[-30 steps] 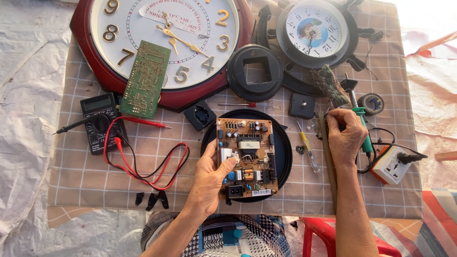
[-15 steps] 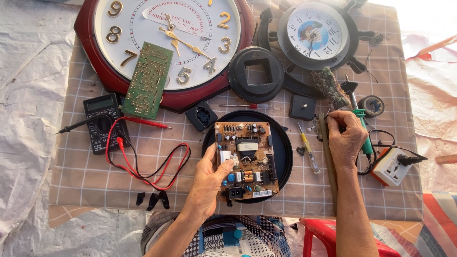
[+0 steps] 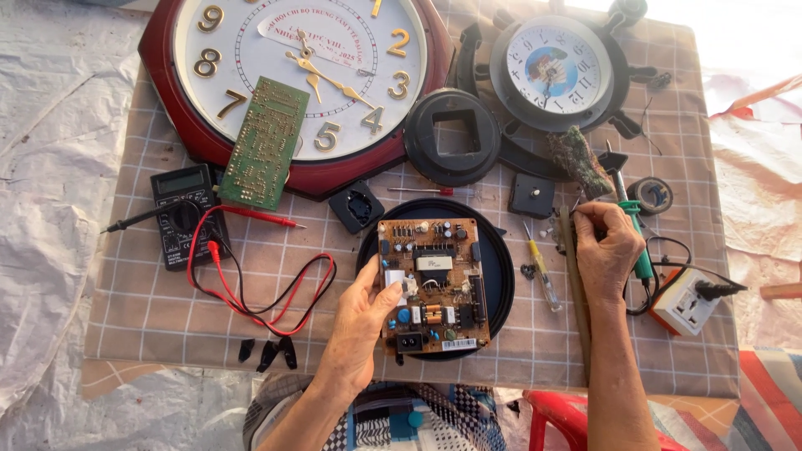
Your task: The person works on a disassembled wall clock, using a plastic tool to clean the circuit board and a screwdriver to adjust components. They handle the clock's back casing and a multimeter while performing the repair.
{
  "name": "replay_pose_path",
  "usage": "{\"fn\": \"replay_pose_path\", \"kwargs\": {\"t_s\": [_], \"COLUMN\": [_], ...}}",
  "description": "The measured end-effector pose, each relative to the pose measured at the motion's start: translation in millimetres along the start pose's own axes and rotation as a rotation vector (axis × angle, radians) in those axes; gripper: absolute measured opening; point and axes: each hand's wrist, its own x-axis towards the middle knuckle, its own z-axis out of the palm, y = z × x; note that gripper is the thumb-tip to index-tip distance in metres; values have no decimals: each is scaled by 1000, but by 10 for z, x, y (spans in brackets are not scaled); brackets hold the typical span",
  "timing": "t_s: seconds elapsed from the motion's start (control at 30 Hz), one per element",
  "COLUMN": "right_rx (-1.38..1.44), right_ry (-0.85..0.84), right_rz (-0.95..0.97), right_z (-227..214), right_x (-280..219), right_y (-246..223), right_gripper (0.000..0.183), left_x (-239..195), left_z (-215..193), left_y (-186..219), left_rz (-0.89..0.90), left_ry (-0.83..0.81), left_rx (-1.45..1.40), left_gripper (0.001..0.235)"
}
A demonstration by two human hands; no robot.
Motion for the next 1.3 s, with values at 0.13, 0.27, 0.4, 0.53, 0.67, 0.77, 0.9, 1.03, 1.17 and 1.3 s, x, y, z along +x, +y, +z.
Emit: {"fn": "replay_pose_path", "kwargs": {"t_s": [0.13,0.27,0.4,0.53,0.67,0.77,0.9,1.03,1.17,1.3], "right_rx": [-20,-38,-38,-39,-69,-33,-59,-33,-101,-127], "right_ry": [-3,-6,7,4,5,32,54,100,100,120], "right_rz": [13,7,15,63,47,60,39,38,49,40], "right_z": [-19,-5,10,2,31,46,95,133,140,129], "right_x": [-1,-2,-27,-13,-38,-64,-141,-198,-233,-217], "right_y": [-27,-26,-8,-47,13,30,230,391,445,377], "right_gripper": [9,9,9,8,11,10,8,5,7,7], "left_x": [30,-31,-138,-140,-146,-225,-339,-216,263,703], "left_z": [-72,-120,-215,-440,-701,-952,-1318,-1549,-1582,-1271], "left_y": [-118,-89,-29,43,163,251,411,581,717,706], "left_rz": [-39,64,183,432,700,752,804,936,1142,1087], "left_ry": [48,52,74,171,446,640,834,782,696,613], "left_rx": [-7,16,98,229,272,251,329,522,1041,1319], "left_gripper": [67,75,65,59,51,49,40,26,27,66]}}
